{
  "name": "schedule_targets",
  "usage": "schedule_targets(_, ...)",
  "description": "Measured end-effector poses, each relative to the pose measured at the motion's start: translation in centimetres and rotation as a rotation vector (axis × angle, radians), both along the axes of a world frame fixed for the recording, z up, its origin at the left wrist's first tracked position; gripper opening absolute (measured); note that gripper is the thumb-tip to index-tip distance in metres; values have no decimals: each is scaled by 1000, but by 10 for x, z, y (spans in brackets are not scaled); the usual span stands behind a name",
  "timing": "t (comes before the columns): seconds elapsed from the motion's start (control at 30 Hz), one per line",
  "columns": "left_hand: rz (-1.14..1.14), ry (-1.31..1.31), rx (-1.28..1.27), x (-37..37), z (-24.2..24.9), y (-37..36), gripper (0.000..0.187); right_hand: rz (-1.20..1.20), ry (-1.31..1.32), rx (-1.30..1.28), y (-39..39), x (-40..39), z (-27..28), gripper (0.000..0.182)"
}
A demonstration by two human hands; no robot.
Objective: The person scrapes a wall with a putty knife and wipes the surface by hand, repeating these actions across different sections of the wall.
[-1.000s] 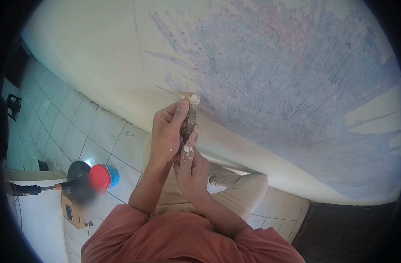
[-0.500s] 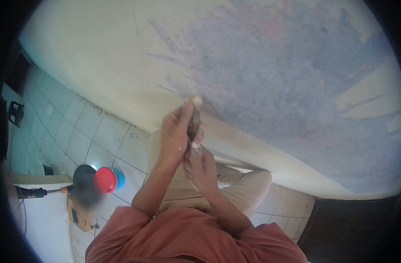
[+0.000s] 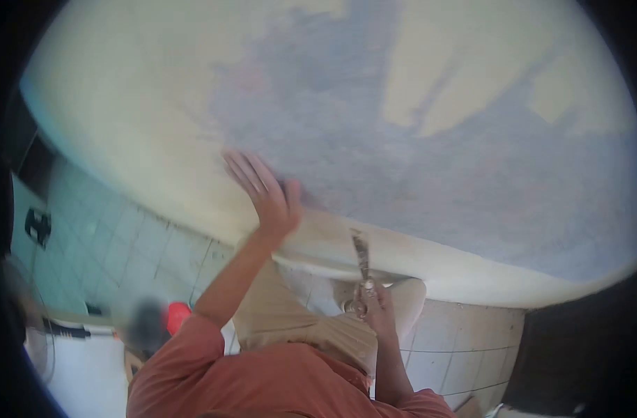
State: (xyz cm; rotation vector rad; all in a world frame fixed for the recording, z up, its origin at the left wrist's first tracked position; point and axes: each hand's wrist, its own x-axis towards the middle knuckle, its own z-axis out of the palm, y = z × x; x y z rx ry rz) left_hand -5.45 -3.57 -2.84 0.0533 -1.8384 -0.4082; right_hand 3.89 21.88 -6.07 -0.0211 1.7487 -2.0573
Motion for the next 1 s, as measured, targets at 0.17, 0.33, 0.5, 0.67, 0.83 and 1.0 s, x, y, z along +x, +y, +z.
schedule_targets(0.17,-99,-182,-666,6,-34,12,66,74,175,-35,8,1,15,30)
schedule_targets(0.33,-6,-54,-627,-1,114,-27,64,7,144,-16,19,12,20,21)
schedule_targets(0.5,90,146,-430,-23,187,-16,71,-42,133,-65,22,16,29,24)
schedule_targets(0.67,-194,-270,-924,-5,22,37,56,-36,199,-42,34,11,25,24)
schedule_targets(0.83,-215,-405,-912,-5,40,-17,51,-53,126,-27,30,13,23,27)
schedule_targets(1.0,62,98,-522,-15,171,-87,61,-51,157,-38,25,8,19,31)
